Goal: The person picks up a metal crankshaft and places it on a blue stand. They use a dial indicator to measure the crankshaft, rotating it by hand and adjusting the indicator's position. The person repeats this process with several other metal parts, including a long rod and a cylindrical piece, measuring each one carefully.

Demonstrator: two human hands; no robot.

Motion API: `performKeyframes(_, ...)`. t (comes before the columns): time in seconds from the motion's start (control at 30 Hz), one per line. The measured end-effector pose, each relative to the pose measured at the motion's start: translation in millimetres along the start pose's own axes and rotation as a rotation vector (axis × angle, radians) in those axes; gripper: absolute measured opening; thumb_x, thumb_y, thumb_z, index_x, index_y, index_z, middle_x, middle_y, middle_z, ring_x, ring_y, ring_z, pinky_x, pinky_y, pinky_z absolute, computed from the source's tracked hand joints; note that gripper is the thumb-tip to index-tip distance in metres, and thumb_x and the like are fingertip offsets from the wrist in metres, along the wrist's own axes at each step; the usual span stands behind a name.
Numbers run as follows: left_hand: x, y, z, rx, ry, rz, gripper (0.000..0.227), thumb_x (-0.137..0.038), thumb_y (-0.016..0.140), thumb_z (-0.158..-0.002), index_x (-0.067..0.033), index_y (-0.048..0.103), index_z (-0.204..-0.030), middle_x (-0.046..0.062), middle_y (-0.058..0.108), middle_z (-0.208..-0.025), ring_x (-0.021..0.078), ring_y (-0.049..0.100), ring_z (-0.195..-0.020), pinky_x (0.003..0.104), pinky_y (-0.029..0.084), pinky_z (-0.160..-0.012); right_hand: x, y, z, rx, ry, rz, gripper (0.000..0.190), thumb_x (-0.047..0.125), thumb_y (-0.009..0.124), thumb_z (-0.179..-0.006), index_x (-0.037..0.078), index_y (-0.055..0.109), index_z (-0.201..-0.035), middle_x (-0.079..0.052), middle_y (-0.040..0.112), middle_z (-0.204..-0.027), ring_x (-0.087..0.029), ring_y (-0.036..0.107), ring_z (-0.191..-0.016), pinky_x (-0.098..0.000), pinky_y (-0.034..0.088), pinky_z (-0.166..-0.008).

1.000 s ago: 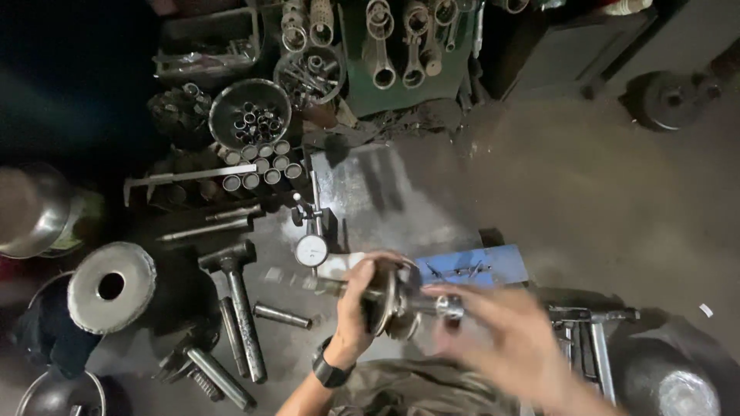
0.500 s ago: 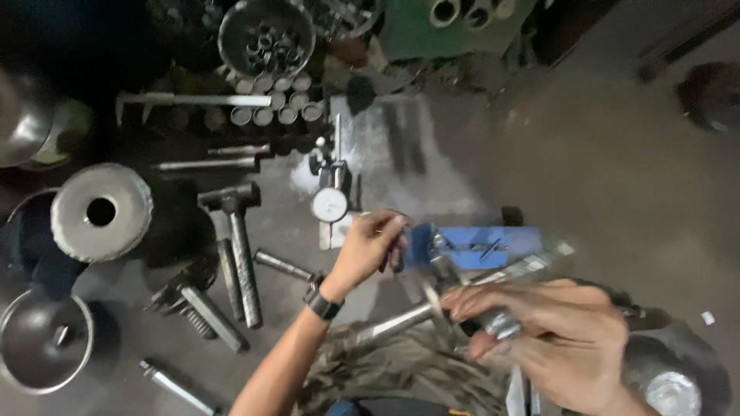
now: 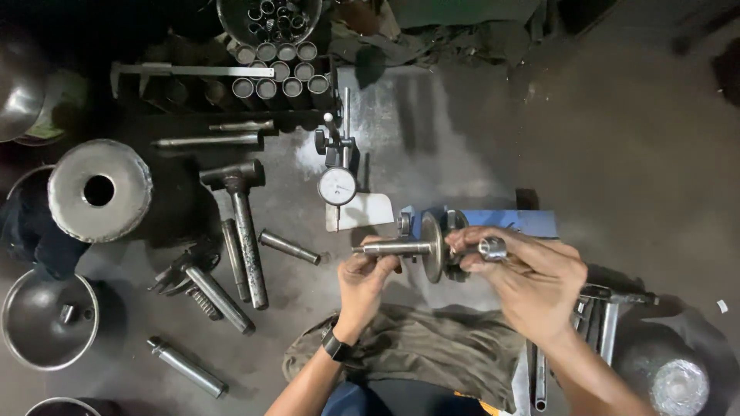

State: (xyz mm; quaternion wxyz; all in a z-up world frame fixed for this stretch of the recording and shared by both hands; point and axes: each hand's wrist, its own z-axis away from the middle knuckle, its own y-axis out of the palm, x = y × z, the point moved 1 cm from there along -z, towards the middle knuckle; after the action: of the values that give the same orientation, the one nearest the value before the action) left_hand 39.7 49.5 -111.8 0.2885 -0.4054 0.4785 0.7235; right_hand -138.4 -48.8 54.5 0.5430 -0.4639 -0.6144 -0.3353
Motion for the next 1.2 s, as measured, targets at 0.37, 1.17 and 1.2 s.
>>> performKeyframes(0.37,28,-16,-6,-0.143,-0.055,-0.172,0.016,-0.011,0.075,-0.094,0.0035,0.077,-0.101,0.002,0.071,-0.088,0.0088,0.062,-0.079,0.025,0.051,-0.071,-38,9,-2,-0.003,0.138,-0.066,0.026,-0.013,0.072,-0.085,-0.011,0.071,-0.111,-0.015,0.076,-0.106,-0.020,0.076,-0.093,-0.0330,0.067,-0.086)
performKeyframes(1.17,58,9,-8,0.033,-0.054,-0.006,0.065,-0.015,0.069,-0.097,-0.0009,0.038,-0.152,0.010,0.053,-0.145,0.0178,0.053,-0.130,0.033,0.046,-0.107,-108,-91,6,-0.218,0.269,0.352,0.029,0.029,0.068,-0.104,0.002,0.075,-0.113,-0.012,0.076,-0.107,-0.022,0.069,-0.098,-0.0337,0.056,-0.088)
performKeyframes(1.2,62,6,-8,0.040,-0.055,-0.001,0.065,-0.015,0.069,-0.097,-0.0009,0.038,-0.152,0.010,0.053,-0.145,0.0178,0.053,-0.130,0.033,0.046,-0.107,-125,-101,8,-0.224,0.267,0.359,0.029,0.029,0.068,-0.104,0.002,0.075,-0.113,-0.012,0.076,-0.107,-0.022,0.069,-0.098,-0.0337,0.056,-0.088)
